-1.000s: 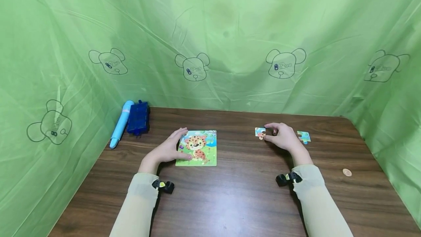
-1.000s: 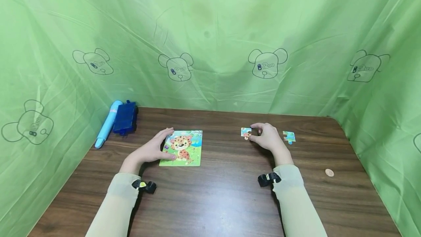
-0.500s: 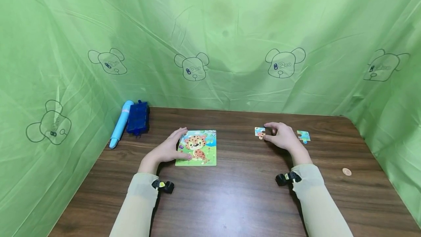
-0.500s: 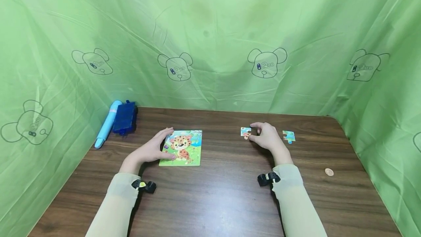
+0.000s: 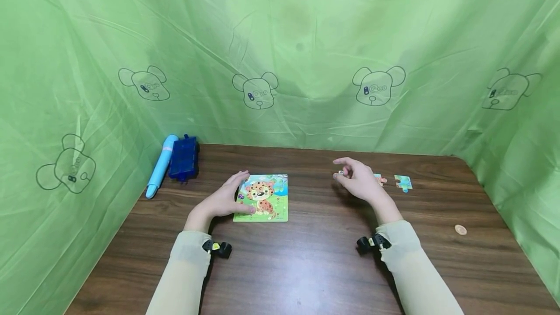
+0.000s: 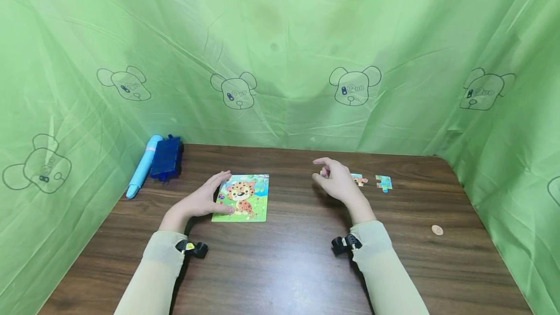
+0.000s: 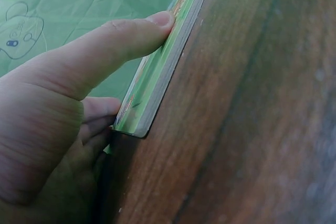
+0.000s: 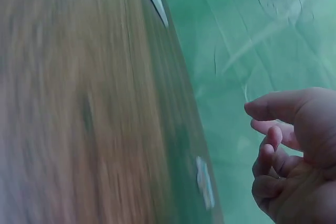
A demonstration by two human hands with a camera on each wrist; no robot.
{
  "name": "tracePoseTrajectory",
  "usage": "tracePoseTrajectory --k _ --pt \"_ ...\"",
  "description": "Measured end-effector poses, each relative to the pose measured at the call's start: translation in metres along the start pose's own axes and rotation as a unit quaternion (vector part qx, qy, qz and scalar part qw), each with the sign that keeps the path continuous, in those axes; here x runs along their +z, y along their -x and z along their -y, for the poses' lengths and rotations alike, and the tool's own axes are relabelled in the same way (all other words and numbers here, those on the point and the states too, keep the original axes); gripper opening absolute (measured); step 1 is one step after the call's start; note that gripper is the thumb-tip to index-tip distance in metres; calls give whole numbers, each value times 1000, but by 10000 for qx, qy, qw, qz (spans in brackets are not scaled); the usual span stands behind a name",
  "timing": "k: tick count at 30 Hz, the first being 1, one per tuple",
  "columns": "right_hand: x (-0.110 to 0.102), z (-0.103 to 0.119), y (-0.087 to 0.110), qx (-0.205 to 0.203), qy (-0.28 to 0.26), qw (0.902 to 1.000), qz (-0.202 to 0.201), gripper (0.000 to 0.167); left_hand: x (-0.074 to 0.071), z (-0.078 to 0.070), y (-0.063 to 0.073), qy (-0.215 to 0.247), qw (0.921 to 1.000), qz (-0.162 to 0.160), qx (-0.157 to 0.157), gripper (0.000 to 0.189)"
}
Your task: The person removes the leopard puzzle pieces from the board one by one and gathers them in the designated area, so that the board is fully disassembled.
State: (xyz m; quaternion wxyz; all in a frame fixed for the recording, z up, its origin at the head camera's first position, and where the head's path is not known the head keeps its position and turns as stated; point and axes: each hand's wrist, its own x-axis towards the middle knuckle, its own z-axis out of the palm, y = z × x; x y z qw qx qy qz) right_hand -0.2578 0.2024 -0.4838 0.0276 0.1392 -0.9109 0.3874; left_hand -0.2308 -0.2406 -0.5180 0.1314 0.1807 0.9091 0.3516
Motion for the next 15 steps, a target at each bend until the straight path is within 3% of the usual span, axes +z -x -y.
tracePoseTrajectory --k 7,12,15 --pt "18 27 6 446 -6 9990 15 34 0 -3 1 -38 9999 35 90 123" --pt "29 45 10 326 -125 9988 344 32 0 -2 0 -150 9997 -21 214 114" --pt "36 55 12 268 -148 9975 635 29 0 -3 0 -333 9989 -245 223 102"
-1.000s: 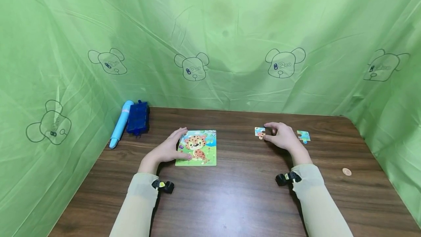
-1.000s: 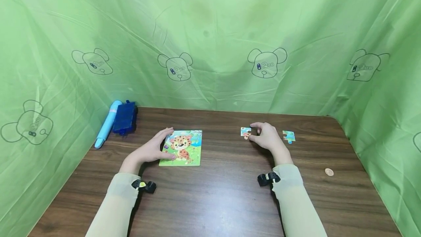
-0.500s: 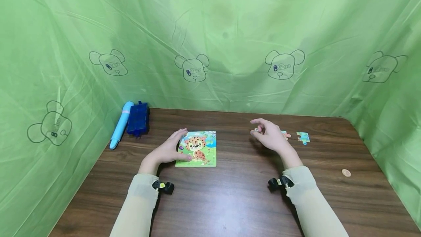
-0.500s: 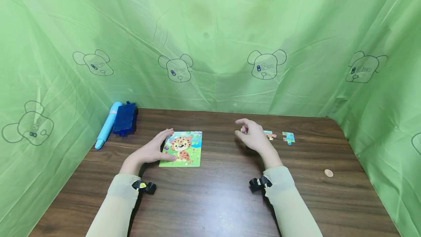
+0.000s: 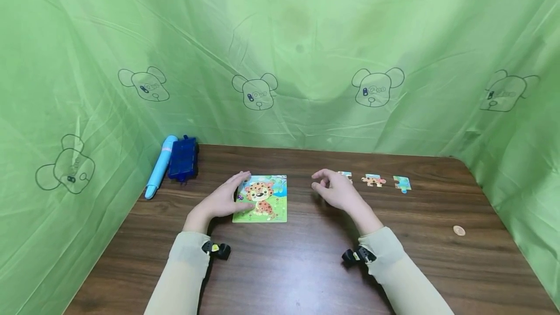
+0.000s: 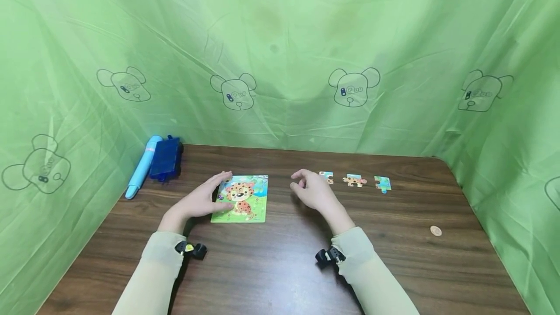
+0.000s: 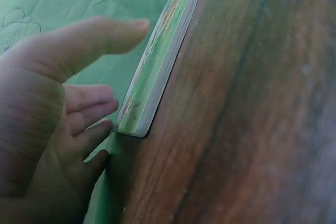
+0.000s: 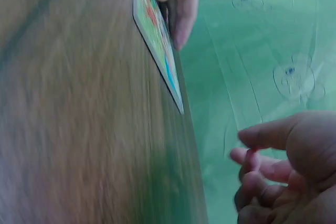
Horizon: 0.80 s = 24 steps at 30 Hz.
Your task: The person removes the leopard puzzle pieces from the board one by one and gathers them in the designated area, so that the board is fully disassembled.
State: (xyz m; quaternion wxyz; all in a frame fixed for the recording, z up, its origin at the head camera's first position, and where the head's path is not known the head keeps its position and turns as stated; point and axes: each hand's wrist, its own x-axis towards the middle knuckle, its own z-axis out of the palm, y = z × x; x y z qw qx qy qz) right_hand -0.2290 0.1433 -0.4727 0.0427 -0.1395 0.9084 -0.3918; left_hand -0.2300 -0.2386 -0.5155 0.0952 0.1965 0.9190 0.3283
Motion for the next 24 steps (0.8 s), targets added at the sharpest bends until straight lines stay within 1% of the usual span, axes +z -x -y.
tracePoseTrajectory --k 4,7,11,16,20,24 --pt "9 8 4 -39 22 9993 362 26 0 -5 -1 -179 9994 -301 37 87" --pt "16 12 6 -139 1 9987 489 26 1 -10 -2 -103 9992 -357 142 80" --pt "25 17 8 -280 -145 9979 565 26 3 -11 -3 31 9993 -173 335 73" --pt "37 23 8 -405 -326 9964 675 27 6 -2 -3 87 9984 147 540 64" --pt "49 26 5 -503 -350 9951 779 26 7 4 -3 233 9976 282 584 59" --pt "58 30 -1 -651 -408 9939 791 25 7 5 -4 402 9968 338 603 59"
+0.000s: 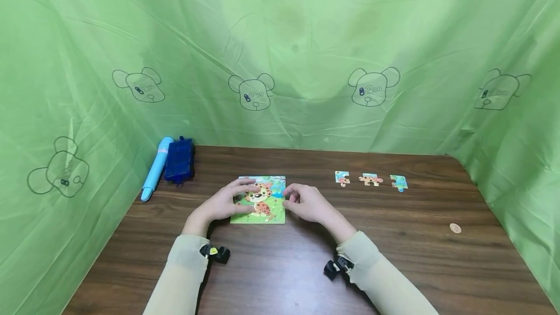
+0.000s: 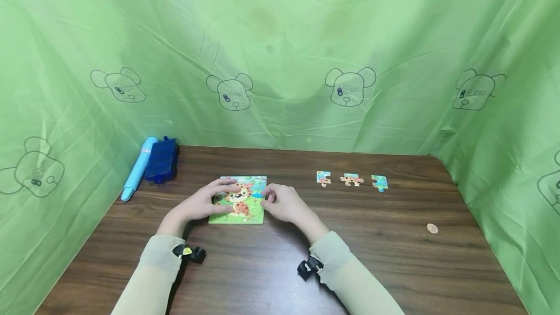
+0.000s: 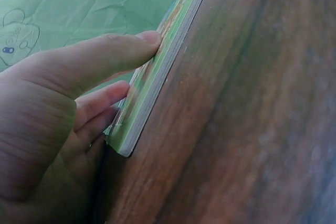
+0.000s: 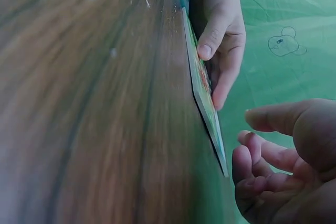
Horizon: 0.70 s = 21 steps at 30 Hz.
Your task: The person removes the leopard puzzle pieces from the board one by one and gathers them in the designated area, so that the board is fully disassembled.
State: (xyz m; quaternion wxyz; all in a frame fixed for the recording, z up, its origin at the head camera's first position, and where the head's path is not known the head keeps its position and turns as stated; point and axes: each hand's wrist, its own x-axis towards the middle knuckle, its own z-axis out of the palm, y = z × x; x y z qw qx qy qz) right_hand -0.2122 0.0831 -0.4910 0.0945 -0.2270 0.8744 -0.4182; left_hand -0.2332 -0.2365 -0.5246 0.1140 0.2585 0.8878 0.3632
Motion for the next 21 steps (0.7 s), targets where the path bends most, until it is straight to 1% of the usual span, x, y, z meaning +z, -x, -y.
tracePoseTrajectory --k 4,9,12,15,17,21 --pt "8 2 -10 -44 -33 9999 -111 25 0 -1 0 17 10000 0 0 61" --pt "16 2 -21 34 -100 9997 -207 31 0 -6 -1 -57 9999 -63 -61 70" --pt "19 2 -24 160 -178 9995 -185 35 0 -10 -3 -130 9997 -185 -47 73" --pt "21 3 -25 329 -237 9991 -148 37 0 -13 -4 -112 9996 -273 -16 71" --pt "22 3 -26 399 -241 9988 -150 39 0 -15 -4 -58 9997 -239 -42 71" --pt "23 0 -27 463 -248 9985 -147 41 1 -18 -3 24 9999 -13 -105 73"
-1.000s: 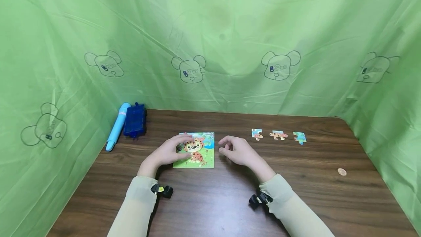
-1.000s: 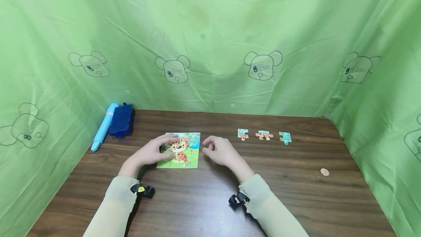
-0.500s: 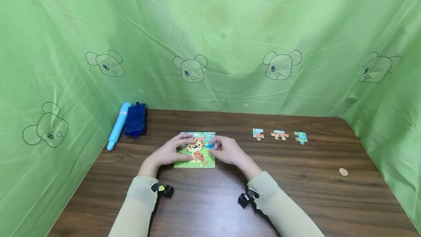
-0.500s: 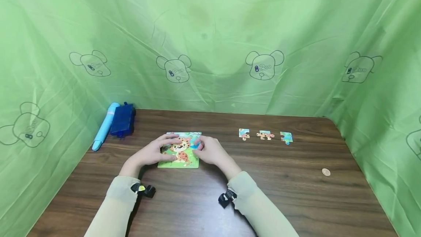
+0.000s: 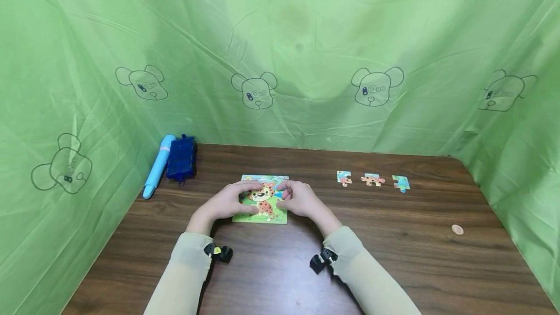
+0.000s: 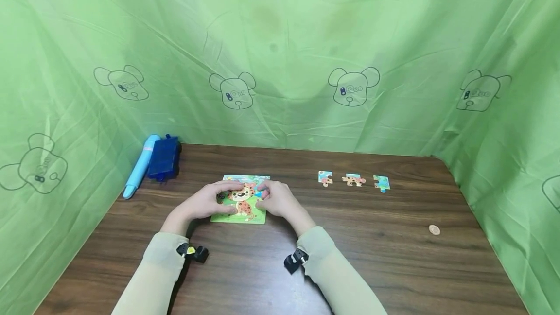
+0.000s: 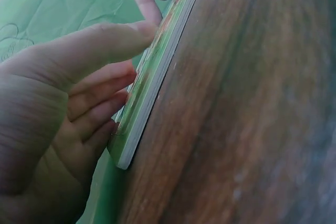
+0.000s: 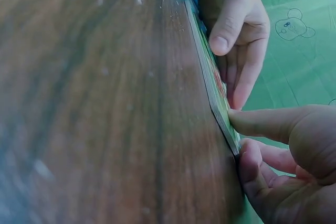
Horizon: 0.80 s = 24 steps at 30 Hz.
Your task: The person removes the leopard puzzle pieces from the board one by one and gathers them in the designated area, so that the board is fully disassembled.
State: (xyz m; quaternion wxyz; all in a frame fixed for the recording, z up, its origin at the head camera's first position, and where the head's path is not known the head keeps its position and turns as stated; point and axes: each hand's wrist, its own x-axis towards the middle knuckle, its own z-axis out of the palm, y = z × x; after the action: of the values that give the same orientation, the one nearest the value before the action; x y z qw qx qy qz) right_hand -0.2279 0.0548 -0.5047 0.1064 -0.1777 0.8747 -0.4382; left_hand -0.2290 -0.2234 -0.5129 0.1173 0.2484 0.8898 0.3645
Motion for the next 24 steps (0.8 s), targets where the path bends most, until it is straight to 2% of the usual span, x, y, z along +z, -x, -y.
tracePoseTrajectory --k 3,7,24 --pt "0 -3 0 28 -60 10000 5 41 1 0 0 35 9998 179 20 74" --pt "-2 -4 1 88 -120 9999 0 40 3 2 0 85 9996 257 82 73" --pt "-1 -7 3 61 -185 9998 -32 40 5 5 -3 256 9995 193 70 72"
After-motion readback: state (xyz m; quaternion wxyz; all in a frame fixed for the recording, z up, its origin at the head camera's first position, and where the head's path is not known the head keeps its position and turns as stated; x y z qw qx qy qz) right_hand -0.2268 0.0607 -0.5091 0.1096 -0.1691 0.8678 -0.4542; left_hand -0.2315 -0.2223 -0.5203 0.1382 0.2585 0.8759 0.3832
